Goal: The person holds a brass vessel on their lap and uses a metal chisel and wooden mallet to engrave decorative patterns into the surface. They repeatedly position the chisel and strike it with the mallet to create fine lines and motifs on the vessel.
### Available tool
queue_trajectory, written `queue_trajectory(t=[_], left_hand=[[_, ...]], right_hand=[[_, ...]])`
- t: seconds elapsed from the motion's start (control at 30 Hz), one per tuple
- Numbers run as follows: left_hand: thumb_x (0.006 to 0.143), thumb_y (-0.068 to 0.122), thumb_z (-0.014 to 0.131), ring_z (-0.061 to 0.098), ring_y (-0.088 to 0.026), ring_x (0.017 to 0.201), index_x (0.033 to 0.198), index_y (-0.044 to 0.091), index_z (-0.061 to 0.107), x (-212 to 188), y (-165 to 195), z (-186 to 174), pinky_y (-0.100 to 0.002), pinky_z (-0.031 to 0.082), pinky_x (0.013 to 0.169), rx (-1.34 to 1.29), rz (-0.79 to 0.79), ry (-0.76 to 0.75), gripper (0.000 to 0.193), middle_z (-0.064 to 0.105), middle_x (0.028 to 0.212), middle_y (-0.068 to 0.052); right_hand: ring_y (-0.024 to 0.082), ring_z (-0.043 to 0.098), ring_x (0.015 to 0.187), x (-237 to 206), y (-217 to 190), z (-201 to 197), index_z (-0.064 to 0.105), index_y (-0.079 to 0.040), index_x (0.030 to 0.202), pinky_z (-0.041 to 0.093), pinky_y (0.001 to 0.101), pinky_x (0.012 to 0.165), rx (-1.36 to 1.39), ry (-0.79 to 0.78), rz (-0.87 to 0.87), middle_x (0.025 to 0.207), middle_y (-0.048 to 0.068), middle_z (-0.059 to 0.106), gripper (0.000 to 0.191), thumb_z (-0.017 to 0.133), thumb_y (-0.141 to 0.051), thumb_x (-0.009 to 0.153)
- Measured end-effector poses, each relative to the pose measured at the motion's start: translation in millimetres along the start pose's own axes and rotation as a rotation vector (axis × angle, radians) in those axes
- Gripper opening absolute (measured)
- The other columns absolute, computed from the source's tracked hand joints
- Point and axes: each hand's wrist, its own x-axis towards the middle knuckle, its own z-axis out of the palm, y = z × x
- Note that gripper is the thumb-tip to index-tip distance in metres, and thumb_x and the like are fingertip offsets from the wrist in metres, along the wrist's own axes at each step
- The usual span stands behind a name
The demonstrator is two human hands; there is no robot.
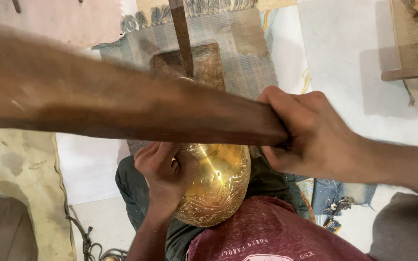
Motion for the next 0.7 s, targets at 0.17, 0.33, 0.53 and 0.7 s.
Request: queue_trajectory(t=[0.17,0.33,0.53,0.7], left_hand=[[0.072,-0.006,0.057,0.049,-0.012,0.049,0.09,0.005,0.069,-3,-5,3,-0.034,0.04,0.051,-0.021,0.01,0.017,0.024,0.049,0.058,-0.004],[0.074,-0.006,0.057,0.049,-0.008,0.048,0.095,0.004,0.074,-4,-9,5,-0.03,0.038,0.045,-0.017,-0.02,0.018,0.03,0.052,0.057,0.001],[0.081,-0.011,0.065,0.053,-0.005,0.047,0.098,-0.001,0.074,-2,-10,10,-0.025,0.038,0.042,0.084,0.027,0.215,0.022,0.071,0.075,-0.008],[0.094,-0.01,0.078,0.071,-0.017,0.093,0.124,0.001,0.062,17,-14,8,-0.027,0.066,0.075,-0.442,-0.095,0.504,0.035,0.069,0.111,-0.007]], right_hand=[[0.012,0.05,0.041,-16,4,-4,0.055,-0.004,0.108,0.04,0.0296,0.037,-0.123,-0.027,0.006,0.066,0.003,0.06,0.037,0.068,-0.005,0.073],[0.013,0.058,0.044,-16,1,-10,0.057,-0.006,0.114,0.045,0.0328,0.037,-0.031,-0.051,0.127,0.06,0.0,0.06,0.043,0.072,-0.015,0.074],[0.017,0.055,0.038,-23,10,-10,0.059,-0.009,0.11,0.042,0.0359,0.035,-0.162,-0.233,0.3,0.055,0.003,0.061,0.048,0.078,-0.014,0.067],[0.011,0.057,0.047,-43,38,57,0.059,-0.006,0.087,0.041,0.0302,0.043,0.263,0.242,0.283,0.059,0.001,0.058,0.027,0.082,-0.013,0.076]])
